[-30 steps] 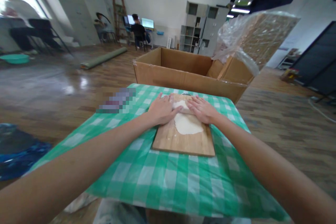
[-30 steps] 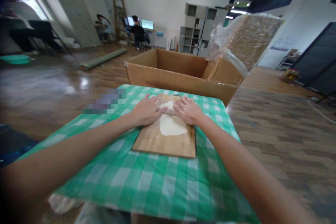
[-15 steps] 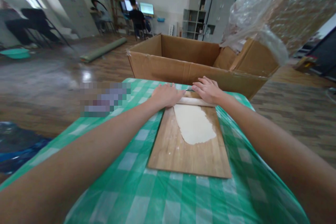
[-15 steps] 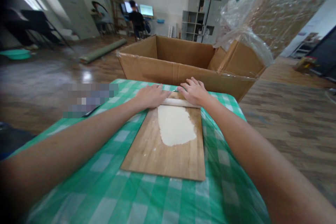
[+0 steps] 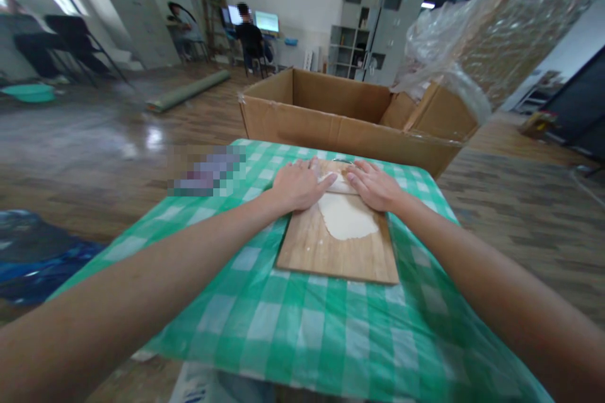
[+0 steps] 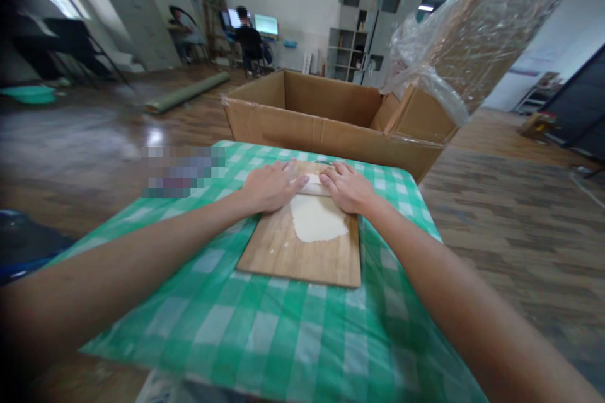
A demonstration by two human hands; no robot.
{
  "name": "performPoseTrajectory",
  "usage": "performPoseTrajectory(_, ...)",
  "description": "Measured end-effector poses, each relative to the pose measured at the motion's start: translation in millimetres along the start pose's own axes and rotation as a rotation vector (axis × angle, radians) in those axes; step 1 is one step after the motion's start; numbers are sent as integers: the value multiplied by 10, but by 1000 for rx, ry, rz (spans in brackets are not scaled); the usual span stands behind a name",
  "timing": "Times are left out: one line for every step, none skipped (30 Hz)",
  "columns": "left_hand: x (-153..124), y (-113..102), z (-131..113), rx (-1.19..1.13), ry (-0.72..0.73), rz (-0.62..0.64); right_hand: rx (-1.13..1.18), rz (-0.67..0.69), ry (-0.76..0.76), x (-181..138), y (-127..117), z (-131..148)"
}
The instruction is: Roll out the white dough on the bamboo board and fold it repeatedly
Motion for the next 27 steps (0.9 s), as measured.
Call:
performPoseTrajectory(-68,-13,-18,1,1,2,8,-4,0,-58,-33,50)
performPoseTrajectory(-146,-21,-32,3,14,5,20,-1,3,-125,-69,105)
performPoseTrajectory(-232,-24,-44,8,36,3,33,6,9,-200,-108,164)
performPoseTrajectory(-325,-21,-51,15,67,-4,47,16,17,-283,-149,226)
performPoseTrajectory(-417,-14,-54,22,98,-13,59,28,24,-368,-194,289)
performPoseTrajectory(-503,-4,-53,28,128,-22,64,38,29,-450,-241,351)
performPoseTrajectory(-578,7,-49,31,155,-29,62,50,20,-523,-288,411)
performPoseTrajectory(-635,19,-43,31,174,-30,54,58,11,-583,-332,466)
performPoseTrajectory(-672,29,-36,29,182,-27,42,65,3,-625,-371,516)
performPoseTrajectory(-689,37,-29,26,183,-23,27,71,0,-646,-401,558)
performPoseTrajectory(-688,43,-24,23,177,-21,7,73,11,-647,-419,592)
performPoseTrajectory(-672,46,-23,19,168,-19,-17,69,39,-627,-423,617)
performPoseTrajectory(-647,48,-25,16,155,-18,-45,60,85,-590,-413,631)
performPoseTrajectory(-619,48,-31,13,141,-18,-73,48,142,-536,-389,632)
performPoseTrajectory(-591,46,-41,10,127,-19,-95,36,199,-470,-354,619)
performPoseTrajectory(-568,45,-54,8,112,-18,-108,29,244,-393,-310,592)
performPoseTrajectory(-550,42,-70,6,101,-15,-108,30,268,-306,-261,551)
performPoseTrajectory(-538,40,-87,7,95,-10,-95,40,269,-212,-209,498)
performPoseTrajectory(-528,38,-104,8,93,-1,-72,57,249,-113,-157,434)
performPoseTrajectory(-518,36,-119,9,92,7,-44,77,220,-10,-106,363)
performPoseTrajectory(-504,33,-130,8,92,14,-14,95,193,94,-59,287)
performPoseTrajectory(-483,30,-135,4,90,16,15,113,160,197,-15,213)
performPoseTrajectory(-453,26,-132,-4,86,14,41,128,125,299,26,144)
performPoseTrajectory(-413,22,-121,-15,79,9,59,140,94,398,66,81)
performPoseTrajectory(-363,18,-100,-29,67,6,69,149,73,495,105,25)
performPoseTrajectory(-306,15,-71,-41,50,9,71,154,63,589,143,-26)
performPoseTrajectory(-243,14,-34,-51,26,19,66,153,57,681,181,-70)
Point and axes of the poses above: each hand's wrist, its own x-axis towards the middle knuckle, its own y-axis out of the palm, z = x × y, the point moved 1 cm from there along x, towards the middle knuckle, and after that the axes turned 15 degrees about -x, right-handed, at the moved point
